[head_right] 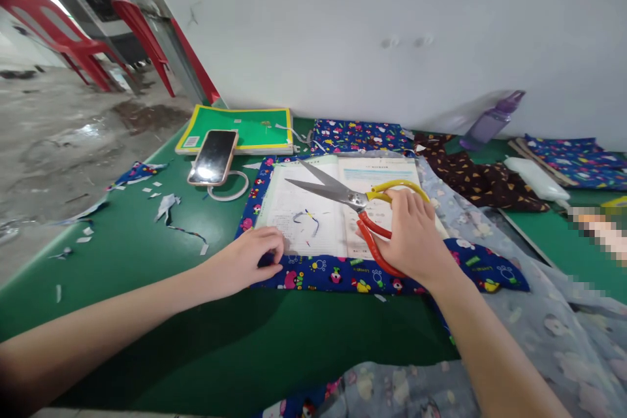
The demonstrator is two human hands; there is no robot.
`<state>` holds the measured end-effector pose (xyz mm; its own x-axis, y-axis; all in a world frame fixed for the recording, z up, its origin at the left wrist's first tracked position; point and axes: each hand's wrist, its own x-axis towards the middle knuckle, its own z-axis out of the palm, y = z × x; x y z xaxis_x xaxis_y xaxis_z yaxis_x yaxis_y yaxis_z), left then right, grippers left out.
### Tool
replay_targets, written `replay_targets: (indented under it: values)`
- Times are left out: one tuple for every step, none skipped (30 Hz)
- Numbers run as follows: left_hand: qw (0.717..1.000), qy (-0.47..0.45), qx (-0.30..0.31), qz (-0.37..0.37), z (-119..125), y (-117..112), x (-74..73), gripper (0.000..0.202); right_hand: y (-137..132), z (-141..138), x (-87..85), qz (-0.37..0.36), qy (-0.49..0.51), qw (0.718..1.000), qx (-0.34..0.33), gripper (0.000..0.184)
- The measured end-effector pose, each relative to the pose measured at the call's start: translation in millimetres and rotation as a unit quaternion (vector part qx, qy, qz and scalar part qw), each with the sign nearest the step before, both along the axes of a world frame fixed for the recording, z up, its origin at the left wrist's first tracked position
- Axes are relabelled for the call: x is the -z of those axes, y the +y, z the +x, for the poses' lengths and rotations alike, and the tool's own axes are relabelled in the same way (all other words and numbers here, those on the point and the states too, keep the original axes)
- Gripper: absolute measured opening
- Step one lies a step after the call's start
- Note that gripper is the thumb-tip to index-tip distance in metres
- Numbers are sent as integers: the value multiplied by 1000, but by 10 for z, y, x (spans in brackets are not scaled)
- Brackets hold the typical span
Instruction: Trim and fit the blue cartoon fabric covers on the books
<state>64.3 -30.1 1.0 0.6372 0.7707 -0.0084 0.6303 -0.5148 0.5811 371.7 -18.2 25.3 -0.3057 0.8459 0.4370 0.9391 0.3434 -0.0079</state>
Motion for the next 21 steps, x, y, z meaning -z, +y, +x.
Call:
replay_targets:
  values:
    - [1000,2,2,-7,12,11,-8,6,2,9,30,-10,-8,1000,2,57]
    - [1000,2,3,-18,20,24,-15,8,6,20,61,-16,-14,1000,3,58]
    - [1000,0,4,-30,25,38,-22,14,13,30,90,-18,-17,1000,3,59]
    - [999,-1,7,-44,26,54,-29,18,23,40,114,-19,-15,1000,2,59]
    - [998,-2,15,-53,23,72,-36,19,35,49,132,-20,-8,1000,-2,58]
    - [998,0,25,-58,15,90,-44,18,47,57,142,-22,0,1000,-8,57]
    - [998,4,36,-56,3,110,-54,15,57,63,145,-27,8,999,-15,55]
    - [998,10,46,-51,-13,130,-66,11,65,66,139,-34,14,999,-24,54]
    - [997,15,54,-44,-34,151,-80,8,68,66,126,-44,16,998,-35,52]
    - [997,20,58,-38,-59,172,-95,7,66,64,108,-57,17,997,-47,50]
    - [997,27,59,-35,-86,193,-110,7,59,58,87,-73,19,995,-62,48]
    - [997,35,59,-35,-115,213,-124,7,47,51,66,-91,20,992,-80,45]
    - [997,42,59,-36,-145,233,-137,8,31,40,46,-113,21,989,-98,42]
    - [997,46,59,-38,-174,250,-148,8,12,29,29,-133,19,984,-116,39]
    - [996,47,59,-40,-202,266,-157,9,-6,16,16,-150,15,980,-130,38]
    - [996,46,59,-42,-225,278,-165,9,-24,3,6,-164,7,976,-141,38]
    - [996,45,61,-42,-244,288,-174,9,-40,-11,-1,-176,-1,973,-148,38]
    - [996,46,64,-42,-257,294,-183,9,-53,-25,-5,-186,-9,970,-153,38]
    - [996,49,68,-40,-264,296,-196,9,-63,-38,-7,-197,-15,968,-157,38]
    - [995,55,72,-37,-265,296,-211,9,-72,-51,-7,-206,-19,965,-161,37]
    - [995,62,77,-32,-260,292,-228,9,-79,-62,-5,-213,-22,963,-164,36]
